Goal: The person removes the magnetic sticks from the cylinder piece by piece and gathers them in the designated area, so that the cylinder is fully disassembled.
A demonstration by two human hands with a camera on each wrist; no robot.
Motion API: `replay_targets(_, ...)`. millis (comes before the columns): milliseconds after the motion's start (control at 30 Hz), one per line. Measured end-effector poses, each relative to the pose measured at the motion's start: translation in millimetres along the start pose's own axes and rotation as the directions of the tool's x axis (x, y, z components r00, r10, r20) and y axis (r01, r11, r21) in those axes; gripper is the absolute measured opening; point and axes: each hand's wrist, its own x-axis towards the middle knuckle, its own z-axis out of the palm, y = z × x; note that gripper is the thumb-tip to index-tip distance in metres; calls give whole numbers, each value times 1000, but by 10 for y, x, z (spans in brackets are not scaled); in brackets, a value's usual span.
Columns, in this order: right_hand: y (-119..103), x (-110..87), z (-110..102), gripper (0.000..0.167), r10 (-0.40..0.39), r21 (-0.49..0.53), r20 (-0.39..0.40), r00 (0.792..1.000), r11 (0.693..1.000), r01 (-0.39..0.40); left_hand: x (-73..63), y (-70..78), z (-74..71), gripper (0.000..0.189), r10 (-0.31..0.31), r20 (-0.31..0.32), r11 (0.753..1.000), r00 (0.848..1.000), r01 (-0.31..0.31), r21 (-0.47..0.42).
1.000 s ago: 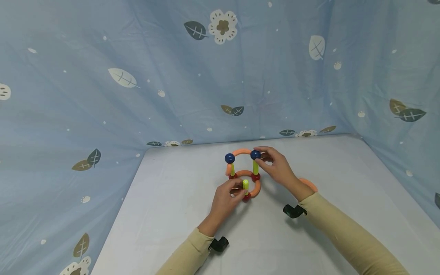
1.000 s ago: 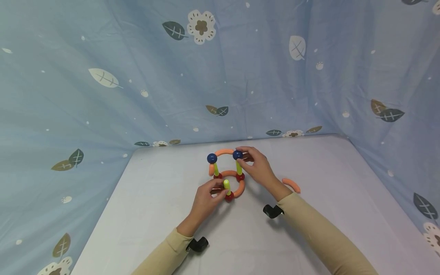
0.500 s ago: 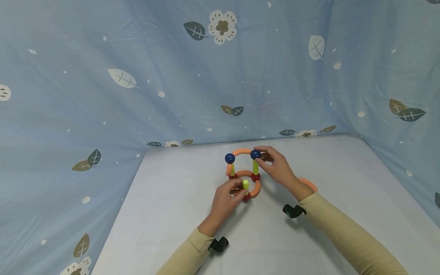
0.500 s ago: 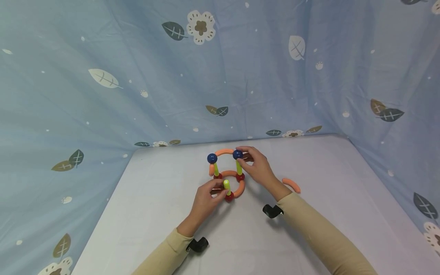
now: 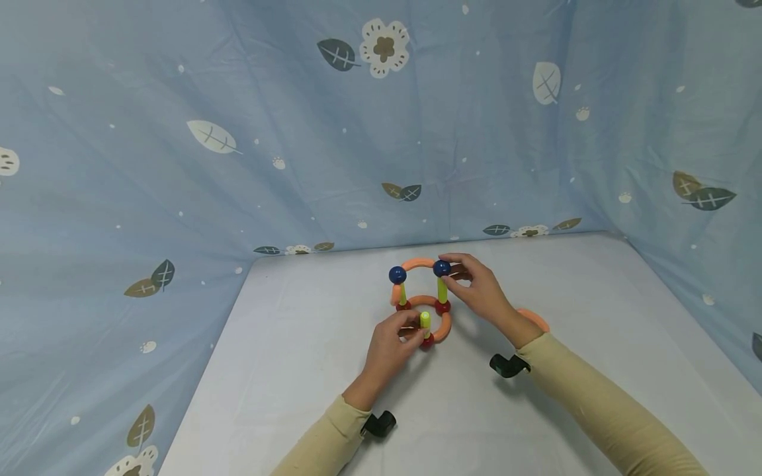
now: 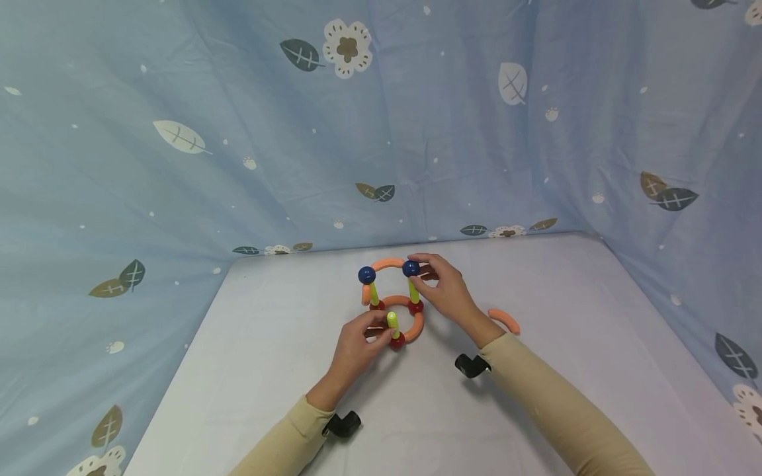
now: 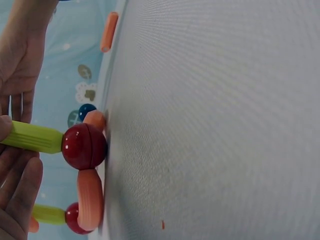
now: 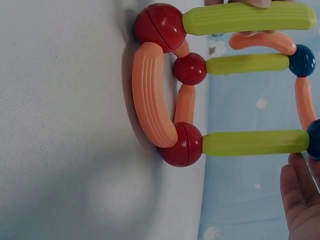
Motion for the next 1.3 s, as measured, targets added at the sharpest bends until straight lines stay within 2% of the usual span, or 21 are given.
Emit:
replay_targets(300, 41, -1, 25, 48, -18, 6, -18, 1000, 1000, 18, 0, 8, 3, 19, -3, 2, 1000, 1000, 3, -5)
replay_targets(567, 40, -40, -16, 49, -6, -40, -33, 999, 999, 4, -7, 9, 6, 19, -21, 8, 1000, 1000, 21, -3)
replay_targets(667, 46, -90, -35, 50, -6, -69, -58, 998, 998, 2, -9, 7, 5, 19, -25, 9, 1000, 1000, 25, -5)
replay_targets(833, 93, -232, -51, 51, 9, -117, -94, 996, 993, -20, -10, -4, 6, 19, 2, 0, 1000, 1000, -2, 2)
replay_targets(967, 122, -365, -38, 49, 67, -149, -105, 992, 985, -82, -4, -7, 8, 19, 14, -1, 1000, 1000, -14, 1)
replay_targets(1100, 145, -488, 8, 46, 125, -165, -66, 990, 977, -134, 0, -11, 6, 20, 15, 4, 1000, 1000, -15, -2)
replay_targets(1300, 190, -628, 118, 39, 157, -155, 103, 982, 978, -141, -10, -20, -4, 23, 15, -1, 1000, 1000, -15, -15)
